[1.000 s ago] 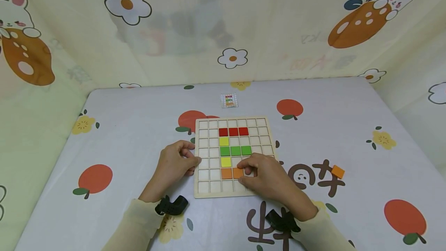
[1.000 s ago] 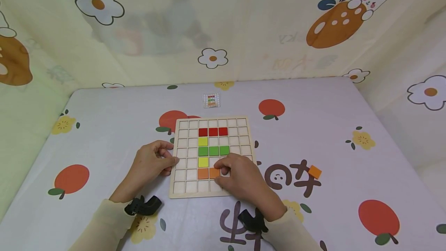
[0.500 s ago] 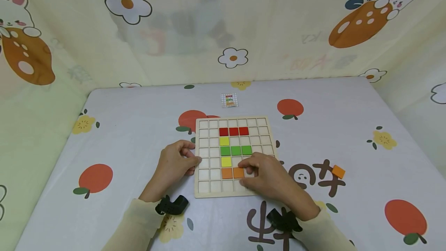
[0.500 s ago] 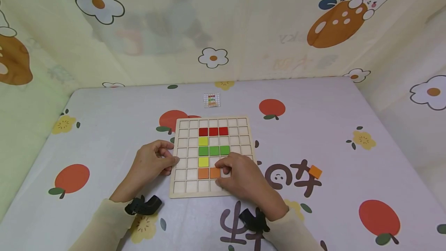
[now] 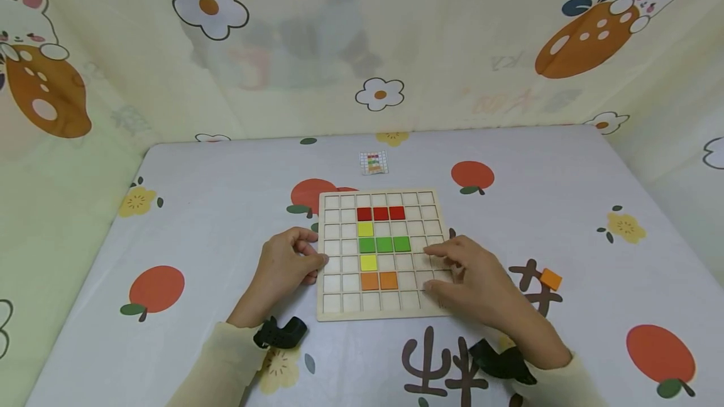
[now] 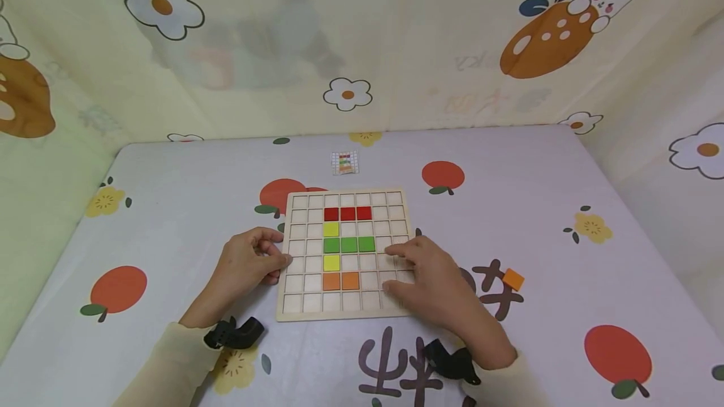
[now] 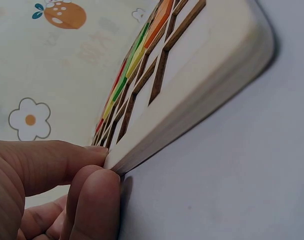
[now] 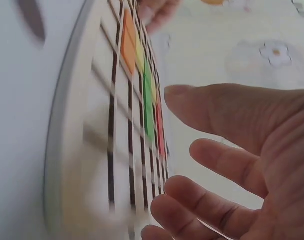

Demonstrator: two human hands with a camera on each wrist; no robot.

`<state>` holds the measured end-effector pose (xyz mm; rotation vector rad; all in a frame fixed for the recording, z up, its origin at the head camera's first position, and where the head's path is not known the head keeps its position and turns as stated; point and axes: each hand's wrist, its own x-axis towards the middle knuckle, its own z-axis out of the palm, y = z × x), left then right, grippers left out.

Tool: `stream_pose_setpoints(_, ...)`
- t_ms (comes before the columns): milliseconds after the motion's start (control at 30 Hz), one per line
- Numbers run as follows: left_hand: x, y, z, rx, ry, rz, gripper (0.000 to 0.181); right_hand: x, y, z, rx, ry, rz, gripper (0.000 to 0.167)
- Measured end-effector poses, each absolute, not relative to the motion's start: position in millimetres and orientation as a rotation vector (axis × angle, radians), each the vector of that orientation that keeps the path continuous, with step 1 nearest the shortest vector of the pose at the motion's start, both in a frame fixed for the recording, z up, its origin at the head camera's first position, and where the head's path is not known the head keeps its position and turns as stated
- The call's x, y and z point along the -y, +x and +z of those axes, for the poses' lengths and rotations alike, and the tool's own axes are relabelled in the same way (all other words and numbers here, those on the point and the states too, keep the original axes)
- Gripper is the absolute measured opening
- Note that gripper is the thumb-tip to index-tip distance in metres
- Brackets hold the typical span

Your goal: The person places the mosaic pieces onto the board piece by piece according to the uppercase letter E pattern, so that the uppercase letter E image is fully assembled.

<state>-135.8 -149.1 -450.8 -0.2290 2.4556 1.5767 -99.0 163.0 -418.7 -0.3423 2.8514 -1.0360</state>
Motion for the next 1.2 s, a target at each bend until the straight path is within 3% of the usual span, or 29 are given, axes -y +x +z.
stream_pose_setpoints(600, 148.2, -135.2, -450.4, -2.463, -0.226, 1.569, 0.033, -289.1, -80.2, -434.6, -3.117, 0.128, -0.785, 0.047)
stream_pose_setpoints(1200, 147.1, -135.7, -450.0, -2.462, -0.246, 1.563, 0.035, -307.4, -80.8, -437.9, -2.964, 0.269, -0.725, 0.036)
